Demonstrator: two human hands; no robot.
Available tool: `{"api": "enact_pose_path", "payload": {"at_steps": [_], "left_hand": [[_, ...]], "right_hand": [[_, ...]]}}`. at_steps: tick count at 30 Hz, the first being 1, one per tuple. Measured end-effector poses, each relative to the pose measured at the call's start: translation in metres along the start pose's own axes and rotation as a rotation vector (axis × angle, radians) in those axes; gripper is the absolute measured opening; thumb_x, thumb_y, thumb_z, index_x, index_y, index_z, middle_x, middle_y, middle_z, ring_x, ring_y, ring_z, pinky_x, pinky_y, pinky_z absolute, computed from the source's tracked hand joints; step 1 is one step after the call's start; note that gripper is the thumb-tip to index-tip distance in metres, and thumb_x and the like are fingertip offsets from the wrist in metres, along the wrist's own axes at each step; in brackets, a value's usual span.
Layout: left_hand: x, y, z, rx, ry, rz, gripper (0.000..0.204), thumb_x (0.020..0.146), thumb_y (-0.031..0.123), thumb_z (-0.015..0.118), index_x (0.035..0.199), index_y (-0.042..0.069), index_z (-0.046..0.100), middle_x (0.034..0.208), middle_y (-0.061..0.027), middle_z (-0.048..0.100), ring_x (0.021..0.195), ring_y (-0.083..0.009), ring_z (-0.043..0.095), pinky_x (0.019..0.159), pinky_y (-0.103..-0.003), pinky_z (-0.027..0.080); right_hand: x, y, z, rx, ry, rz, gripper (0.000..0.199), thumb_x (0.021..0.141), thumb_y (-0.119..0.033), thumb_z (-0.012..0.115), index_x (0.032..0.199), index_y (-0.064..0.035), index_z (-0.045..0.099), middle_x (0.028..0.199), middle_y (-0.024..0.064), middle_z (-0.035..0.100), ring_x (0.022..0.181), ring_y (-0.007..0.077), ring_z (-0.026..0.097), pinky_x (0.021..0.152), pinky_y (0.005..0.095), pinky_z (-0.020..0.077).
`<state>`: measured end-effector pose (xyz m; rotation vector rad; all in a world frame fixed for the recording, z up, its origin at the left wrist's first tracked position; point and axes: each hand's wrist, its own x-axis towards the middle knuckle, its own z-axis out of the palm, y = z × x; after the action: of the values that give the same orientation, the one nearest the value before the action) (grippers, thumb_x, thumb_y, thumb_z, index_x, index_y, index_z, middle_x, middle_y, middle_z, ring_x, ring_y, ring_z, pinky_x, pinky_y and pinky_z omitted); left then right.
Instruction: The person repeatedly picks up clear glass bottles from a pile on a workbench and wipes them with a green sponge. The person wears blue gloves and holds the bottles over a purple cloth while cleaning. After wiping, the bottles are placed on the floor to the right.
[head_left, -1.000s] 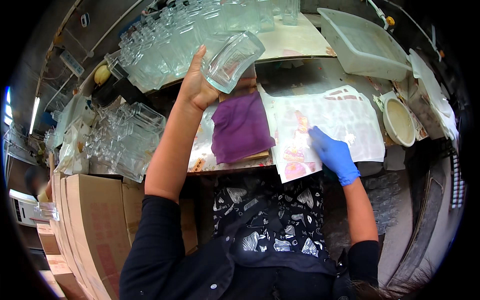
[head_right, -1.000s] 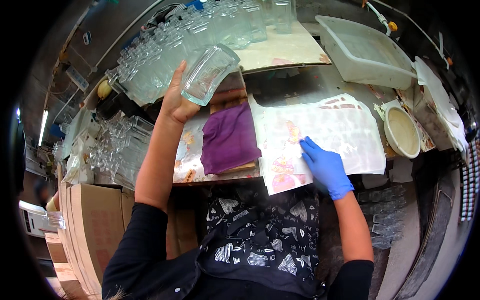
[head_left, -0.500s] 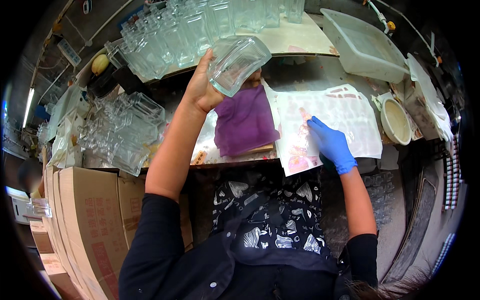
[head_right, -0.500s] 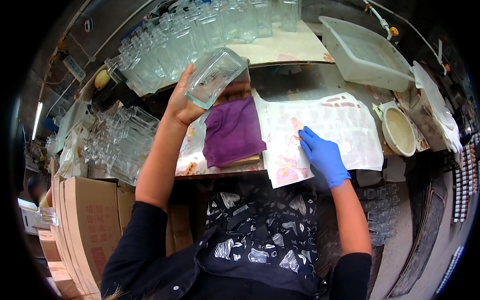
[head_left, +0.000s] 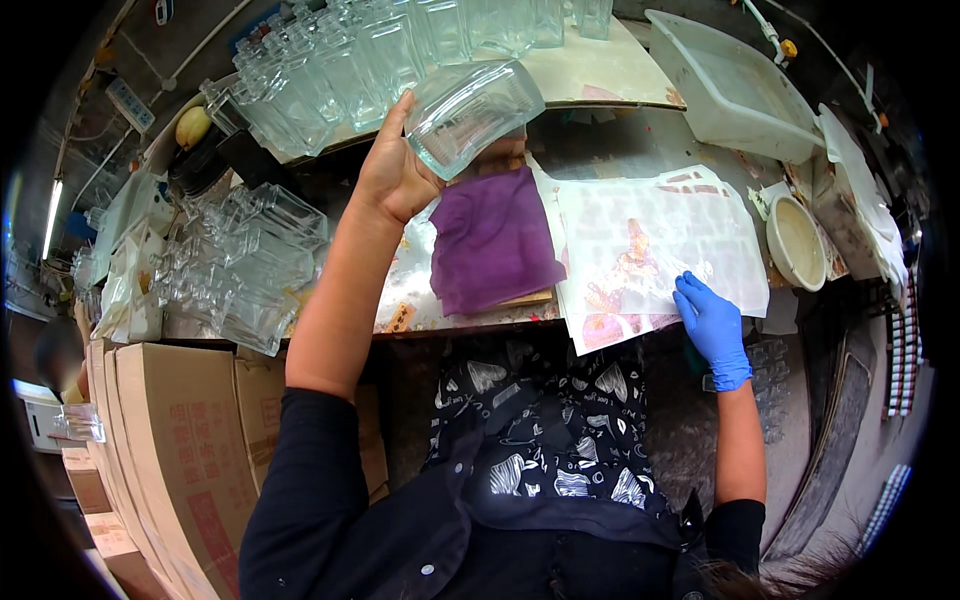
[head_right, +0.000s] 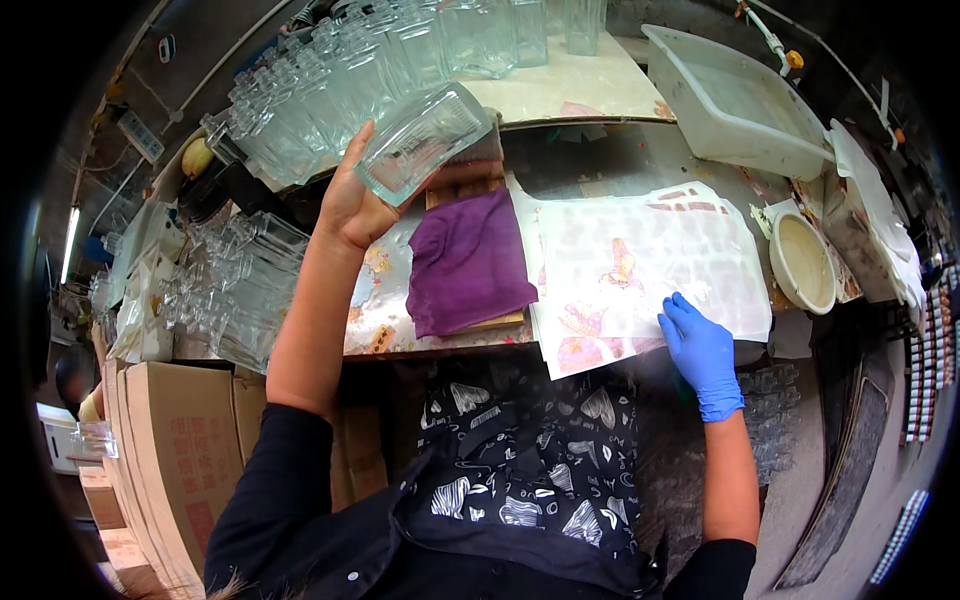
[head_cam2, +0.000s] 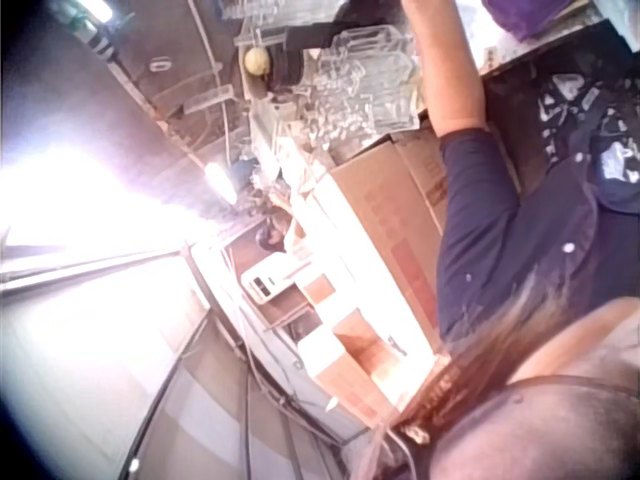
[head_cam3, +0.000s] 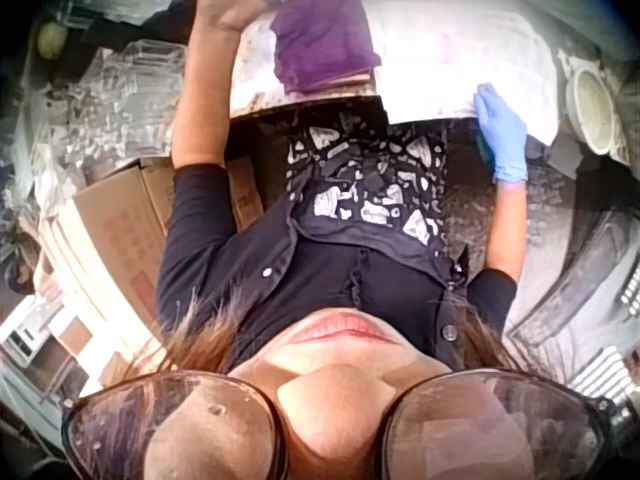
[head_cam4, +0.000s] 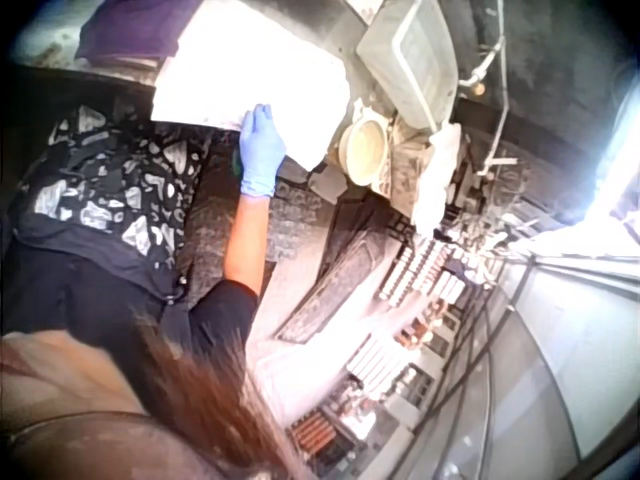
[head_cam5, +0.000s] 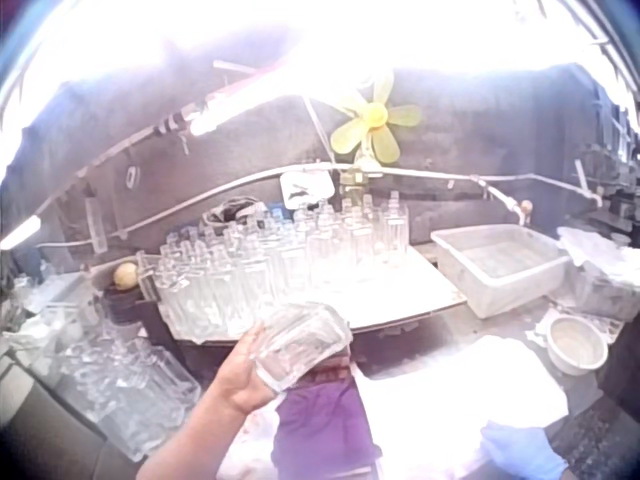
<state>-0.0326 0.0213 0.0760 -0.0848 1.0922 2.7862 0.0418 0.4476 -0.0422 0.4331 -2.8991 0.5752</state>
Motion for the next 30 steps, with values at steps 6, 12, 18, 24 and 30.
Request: {"api": "enact_pose_path", "payload": {"at_steps": [6, 12, 18, 24, 30], "left_hand": [[-0.004, 0.006, -0.011, -0.179, -0.380, -0.167, 0.060, 0.099, 0.042, 0.043, 0.137, -0.005, 0.036, 0.131, -0.0253, 0.050, 0.120, -0.0345, 0.052, 0.102, -0.044, 0.046], [-0.003, 0.004, -0.005, -0.272, -0.650, -0.201, 0.060, 0.100, 0.041, 0.043, 0.137, -0.005, 0.036, 0.132, -0.0265, 0.049, 0.122, -0.0360, 0.051, 0.102, -0.045, 0.046], [0.005, -0.005, -0.003, 0.070, 0.131, 0.026, 0.061, 0.099, 0.040, 0.043, 0.135, -0.008, 0.037, 0.134, -0.0263, 0.049, 0.124, -0.0362, 0.050, 0.107, -0.046, 0.040], [0.029, -0.025, -0.044, 0.470, 0.085, 0.230, 0.045, 0.097, 0.024, 0.048, 0.134, 0.001, 0.038, 0.129, -0.0212, 0.054, 0.112, -0.0382, 0.058, 0.098, -0.045, 0.050], [0.029, -0.040, -0.047, 0.521, 0.037, 0.242, 0.042, 0.092, 0.024, 0.055, 0.127, 0.006, 0.040, 0.123, -0.0171, 0.057, 0.103, -0.0332, 0.063, 0.083, -0.037, 0.054]], "right_hand": [[0.010, -0.012, -0.005, -0.064, -0.059, 0.052, 0.028, 0.087, -0.027, 0.063, 0.106, -0.0079, 0.069, 0.117, 0.0126, 0.064, 0.093, 0.0301, 0.067, 0.080, 0.0359, 0.0540], [-0.015, -0.016, -0.005, -0.031, -0.003, 0.052, 0.029, 0.088, -0.027, 0.062, 0.107, -0.0073, 0.069, 0.116, 0.0129, 0.065, 0.095, 0.0293, 0.067, 0.082, 0.0360, 0.0540], [-0.021, 0.000, -0.003, -0.017, 0.124, 0.036, 0.026, 0.089, -0.019, 0.059, 0.113, -0.0131, 0.067, 0.119, 0.0113, 0.063, 0.104, 0.0268, 0.064, 0.085, 0.0357, 0.0530], [-0.011, -0.011, 0.007, 0.030, 0.093, -0.045, 0.042, 0.083, -0.006, 0.053, 0.121, -0.0200, 0.064, 0.127, 0.0048, 0.060, 0.090, 0.0271, 0.068, 0.077, 0.0341, 0.0555], [0.022, -0.032, 0.031, -0.086, -0.045, -0.117, 0.047, 0.081, -0.011, 0.056, 0.127, -0.0198, 0.058, 0.130, 0.0038, 0.058, 0.083, 0.0285, 0.068, 0.072, 0.0357, 0.0561]]}}
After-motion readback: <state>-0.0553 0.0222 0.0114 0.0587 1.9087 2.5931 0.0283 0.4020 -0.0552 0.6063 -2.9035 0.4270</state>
